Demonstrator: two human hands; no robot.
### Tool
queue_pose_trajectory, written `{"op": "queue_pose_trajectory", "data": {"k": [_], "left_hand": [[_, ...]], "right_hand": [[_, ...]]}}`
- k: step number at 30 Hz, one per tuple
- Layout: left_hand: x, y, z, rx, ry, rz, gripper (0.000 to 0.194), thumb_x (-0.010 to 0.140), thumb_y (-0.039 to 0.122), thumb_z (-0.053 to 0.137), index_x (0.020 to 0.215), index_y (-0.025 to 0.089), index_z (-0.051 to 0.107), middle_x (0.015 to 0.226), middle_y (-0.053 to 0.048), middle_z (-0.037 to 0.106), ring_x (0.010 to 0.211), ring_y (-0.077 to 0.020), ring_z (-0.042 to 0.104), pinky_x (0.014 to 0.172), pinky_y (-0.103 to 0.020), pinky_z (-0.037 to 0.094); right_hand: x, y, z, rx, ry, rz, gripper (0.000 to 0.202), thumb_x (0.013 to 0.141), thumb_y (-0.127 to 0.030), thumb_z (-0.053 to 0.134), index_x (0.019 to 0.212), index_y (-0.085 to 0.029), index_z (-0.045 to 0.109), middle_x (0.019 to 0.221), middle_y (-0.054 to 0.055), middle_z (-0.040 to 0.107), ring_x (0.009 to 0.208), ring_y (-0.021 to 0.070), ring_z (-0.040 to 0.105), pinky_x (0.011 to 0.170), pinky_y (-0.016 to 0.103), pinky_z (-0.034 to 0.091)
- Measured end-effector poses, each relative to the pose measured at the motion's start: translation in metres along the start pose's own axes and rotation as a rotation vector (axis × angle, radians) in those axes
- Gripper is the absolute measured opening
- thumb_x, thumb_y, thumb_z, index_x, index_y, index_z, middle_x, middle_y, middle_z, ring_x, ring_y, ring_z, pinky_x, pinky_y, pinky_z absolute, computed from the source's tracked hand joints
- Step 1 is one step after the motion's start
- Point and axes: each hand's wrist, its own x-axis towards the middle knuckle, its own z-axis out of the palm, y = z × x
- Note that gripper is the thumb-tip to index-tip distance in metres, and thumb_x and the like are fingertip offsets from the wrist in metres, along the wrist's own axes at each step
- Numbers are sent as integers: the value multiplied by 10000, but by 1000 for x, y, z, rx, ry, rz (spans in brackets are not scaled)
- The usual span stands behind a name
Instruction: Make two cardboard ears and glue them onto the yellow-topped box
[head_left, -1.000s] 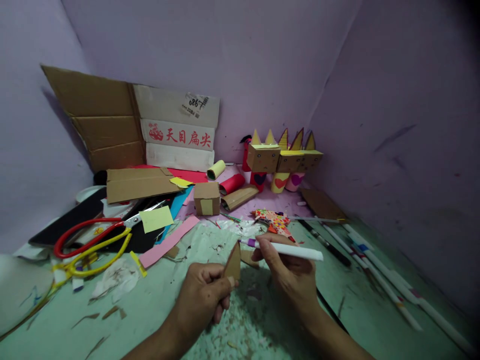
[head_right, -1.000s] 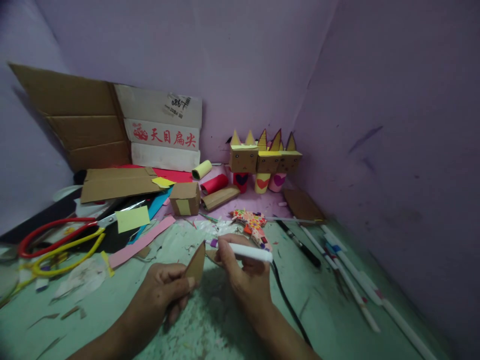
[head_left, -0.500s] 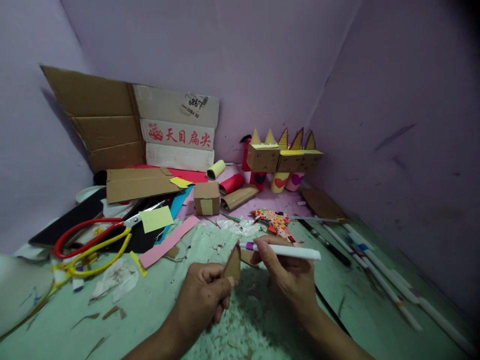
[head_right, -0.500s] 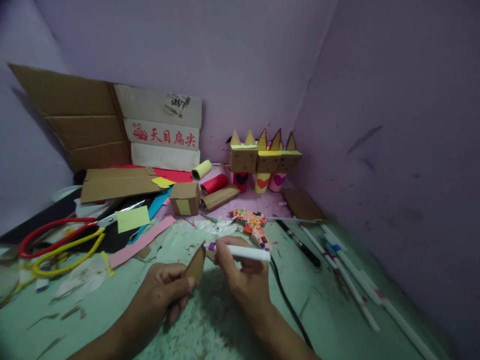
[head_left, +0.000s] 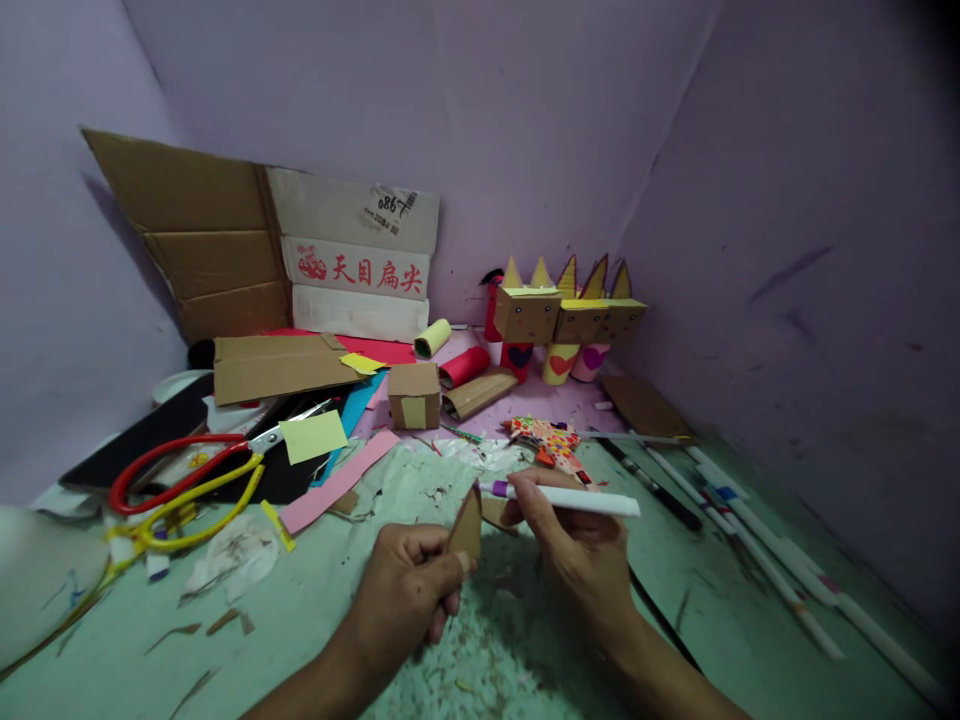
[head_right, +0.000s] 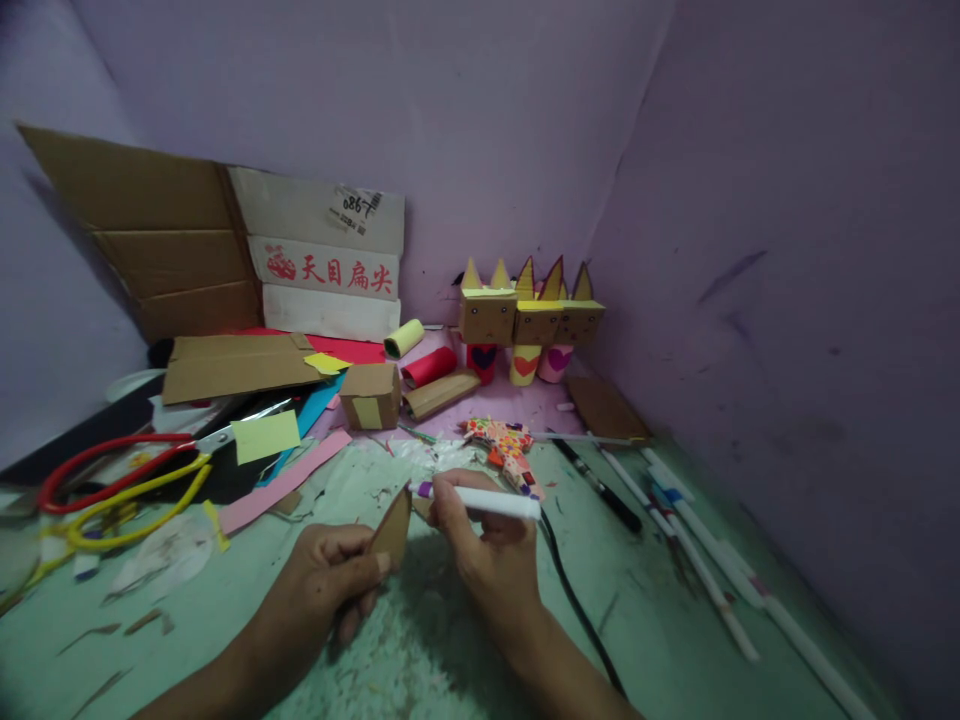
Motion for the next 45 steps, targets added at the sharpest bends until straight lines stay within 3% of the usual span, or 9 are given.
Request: {"op": "queue_pose_trajectory", "data": {"k": [3, 7, 14, 21, 25, 33, 37, 40, 45], "left_hand": [[-1, -1, 0, -1, 2, -14, 288, 604, 354, 549, 411, 167, 445, 334, 32, 435, 239, -45, 325, 291, -178, 186], [0, -2, -1, -25, 2, -19, 308, 628, 351, 568, 415, 160, 454, 329, 37, 426, 240, -44, 332, 294, -175, 179], [3, -4, -1, -83, -34, -9, 302, 638, 339, 591, 435, 151, 471, 339, 36, 438, 242, -38, 323, 292, -171, 180], [3, -6, -5, -163, -118, 24, 245, 660, 366, 608, 595, 140, 538, 414, 17, 508, 314, -72, 401, 328, -184, 305], [4, -7, -4, -239, -59, 88, 210, 670, 323, 630, 726, 134, 557, 496, 14, 553, 402, -88, 473, 396, -195, 379], [5, -6, 0, -292, 21, 79, 131, 602, 214, 609, 586, 147, 498, 484, 38, 490, 434, -76, 433, 387, -188, 382], [7, -6, 0, -250, 66, 46, 104, 574, 211, 587, 574, 150, 502, 466, 33, 500, 403, -82, 431, 359, -197, 379], [7, -6, 0, -244, 75, 43, 89, 562, 198, 589, 575, 149, 516, 467, 32, 500, 406, -87, 442, 355, -199, 386], [6, -6, 0, -272, 51, 42, 63, 543, 159, 568, 603, 139, 566, 470, 35, 498, 402, -80, 431, 360, -194, 386]], "right_hand": [[0, -1, 0, 51, -13, 25, 175, 803, -312, 582, 708, -178, 642, 563, 0, 612, 545, 139, 587, 554, 262, 492], [2, -4, -1, 252, 89, 225, 251, 804, -390, 563, 950, -190, 603, 642, 7, 647, 553, 154, 624, 569, 299, 524], [1, -7, 4, 284, -208, 400, 311, 615, -252, 704, 886, -180, 570, 691, 4, 642, 580, 140, 599, 535, 245, 470], [0, -10, 7, 333, -207, 515, 286, 595, -192, 672, 831, -183, 510, 555, -65, 546, 457, 77, 467, 431, 176, 354], [-3, -7, 6, 372, -256, 496, 301, 595, -168, 686, 846, -177, 520, 589, -51, 566, 488, 79, 486, 451, 179, 368], [-7, 1, 7, 356, -422, 438, 278, 639, -292, 721, 854, -163, 599, 611, -19, 592, 532, 103, 527, 505, 217, 406], [-2, -1, 4, 280, -243, 443, 360, 701, -436, 658, 914, -146, 646, 603, 15, 634, 507, 123, 555, 497, 244, 438], [2, -3, -1, 216, -39, 302, 348, 725, -462, 629, 838, -136, 673, 556, 16, 623, 491, 125, 558, 488, 240, 440], [-2, 0, -2, 208, -54, 125, 222, 815, -378, 564, 775, -173, 640, 531, -18, 594, 479, 107, 553, 486, 219, 436]]}}
